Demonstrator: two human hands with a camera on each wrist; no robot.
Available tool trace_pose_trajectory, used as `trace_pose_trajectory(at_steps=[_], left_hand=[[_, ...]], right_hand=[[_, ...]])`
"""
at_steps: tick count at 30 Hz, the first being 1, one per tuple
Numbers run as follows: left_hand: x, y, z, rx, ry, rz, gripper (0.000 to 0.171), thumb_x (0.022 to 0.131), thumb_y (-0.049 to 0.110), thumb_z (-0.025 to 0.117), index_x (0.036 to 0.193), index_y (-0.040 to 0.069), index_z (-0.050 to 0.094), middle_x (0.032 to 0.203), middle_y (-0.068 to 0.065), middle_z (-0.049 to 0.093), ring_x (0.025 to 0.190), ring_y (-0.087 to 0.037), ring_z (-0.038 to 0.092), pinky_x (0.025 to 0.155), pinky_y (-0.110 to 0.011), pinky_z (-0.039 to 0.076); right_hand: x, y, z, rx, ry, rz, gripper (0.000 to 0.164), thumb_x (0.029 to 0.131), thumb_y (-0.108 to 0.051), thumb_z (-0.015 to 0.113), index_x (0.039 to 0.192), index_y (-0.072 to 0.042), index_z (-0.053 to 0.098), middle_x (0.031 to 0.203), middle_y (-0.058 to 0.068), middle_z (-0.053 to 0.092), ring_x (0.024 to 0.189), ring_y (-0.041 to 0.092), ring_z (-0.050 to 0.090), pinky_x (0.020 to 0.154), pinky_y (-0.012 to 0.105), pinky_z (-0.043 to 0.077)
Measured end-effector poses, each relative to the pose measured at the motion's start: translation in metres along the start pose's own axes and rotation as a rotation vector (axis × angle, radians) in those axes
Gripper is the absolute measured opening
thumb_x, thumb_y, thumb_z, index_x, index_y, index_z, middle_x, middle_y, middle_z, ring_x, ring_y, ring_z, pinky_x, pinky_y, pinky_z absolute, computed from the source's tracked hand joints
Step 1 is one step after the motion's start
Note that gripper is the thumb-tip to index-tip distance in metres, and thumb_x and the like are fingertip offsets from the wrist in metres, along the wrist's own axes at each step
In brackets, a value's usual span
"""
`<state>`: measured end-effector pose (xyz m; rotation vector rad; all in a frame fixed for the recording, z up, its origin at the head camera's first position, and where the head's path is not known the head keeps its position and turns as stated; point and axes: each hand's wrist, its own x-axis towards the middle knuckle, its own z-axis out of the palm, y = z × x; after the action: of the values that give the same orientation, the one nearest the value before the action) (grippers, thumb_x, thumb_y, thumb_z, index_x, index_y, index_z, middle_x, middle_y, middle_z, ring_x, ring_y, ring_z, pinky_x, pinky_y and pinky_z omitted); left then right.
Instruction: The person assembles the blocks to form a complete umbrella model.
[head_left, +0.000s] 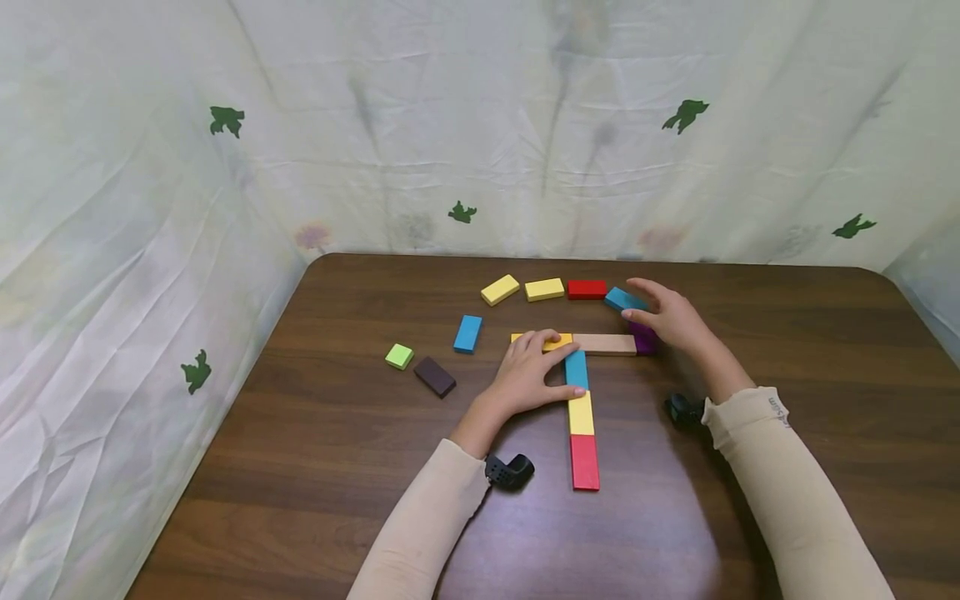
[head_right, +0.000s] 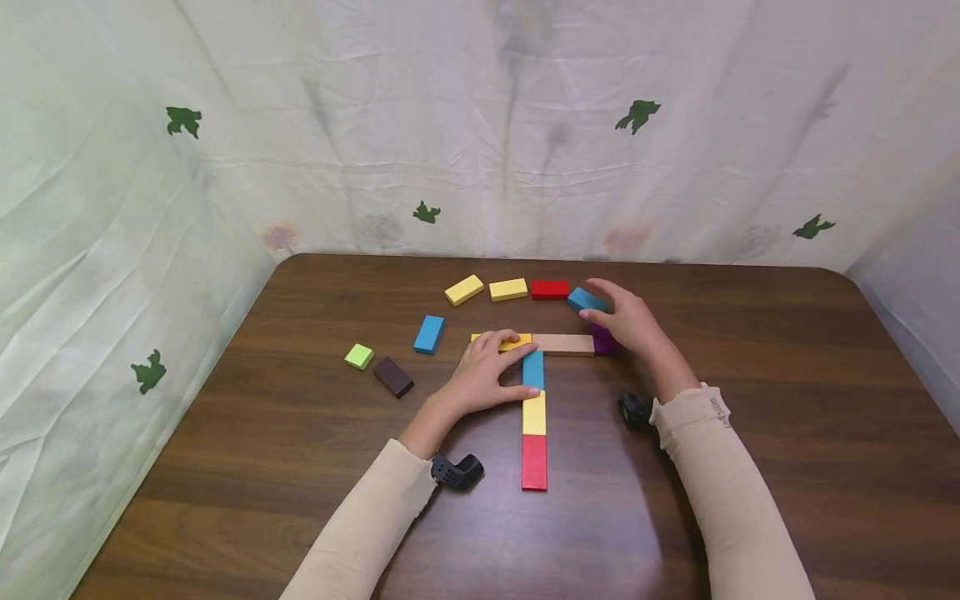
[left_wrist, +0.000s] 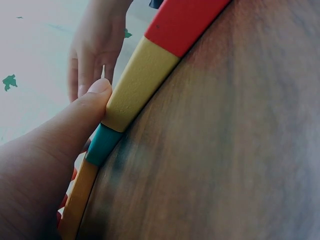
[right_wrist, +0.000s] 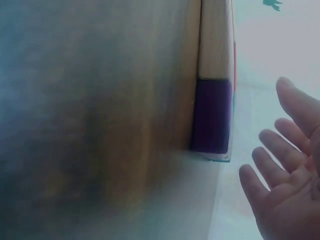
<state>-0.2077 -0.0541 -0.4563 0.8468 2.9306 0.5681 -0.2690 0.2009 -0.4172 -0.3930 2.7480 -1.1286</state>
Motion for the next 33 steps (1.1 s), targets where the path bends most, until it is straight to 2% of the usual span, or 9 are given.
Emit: trace_pose_trajectory(at_steps=[6,13,19,25,33], left_hand=[[0.001,0.000,0.000,0.002,-0.007,-0.004,0.073,0.074,0.070,0.047,0.137,0.034,0.037,0.132,0.002,0.032,0.123,-0.018,0.021,0.101,-0.045,0.019],[0.001,0.000,0.000,-0.004,-0.010,-0.008,0.073,0.074,0.071,0.047,0.137,0.035,0.036,0.133,0.003,0.032,0.124,-0.018,0.020,0.102,-0.046,0.018],[0.001,0.000,0.000,-0.002,-0.012,-0.010,0.073,0.074,0.071,0.047,0.137,0.036,0.035,0.133,0.003,0.032,0.124,-0.018,0.020,0.102,-0.046,0.018],[0.001,0.001,0.000,0.008,-0.013,-0.002,0.073,0.074,0.071,0.046,0.137,0.035,0.035,0.133,0.002,0.032,0.124,-0.018,0.021,0.102,-0.046,0.018],[0.002,0.000,-0.004,0.068,-0.017,0.028,0.071,0.077,0.070,0.044,0.138,0.034,0.036,0.131,0.001,0.033,0.122,-0.019,0.024,0.102,-0.042,0.019]], right_hand=[[-0.006,0.005,0.002,-0.045,-0.057,0.003,0.071,0.084,-0.032,0.063,0.141,-0.010,0.028,0.141,0.021,0.028,0.123,0.044,0.028,0.095,0.057,0.025],[-0.012,0.011,0.003,-0.063,-0.081,-0.010,0.076,0.080,-0.037,0.066,0.141,-0.011,0.028,0.139,0.023,0.029,0.124,0.042,0.027,0.097,0.057,0.023],[-0.014,0.015,0.005,-0.063,-0.074,-0.036,0.073,0.080,-0.039,0.066,0.138,-0.009,0.034,0.137,0.022,0.033,0.123,0.039,0.030,0.097,0.054,0.023],[-0.016,0.017,0.005,-0.064,-0.083,-0.032,0.074,0.080,-0.041,0.065,0.139,-0.010,0.033,0.137,0.022,0.032,0.122,0.039,0.030,0.097,0.054,0.024],[-0.017,0.014,0.003,-0.051,-0.094,-0.036,0.073,0.081,-0.039,0.064,0.139,-0.008,0.032,0.138,0.023,0.031,0.124,0.039,0.028,0.098,0.054,0.023]])
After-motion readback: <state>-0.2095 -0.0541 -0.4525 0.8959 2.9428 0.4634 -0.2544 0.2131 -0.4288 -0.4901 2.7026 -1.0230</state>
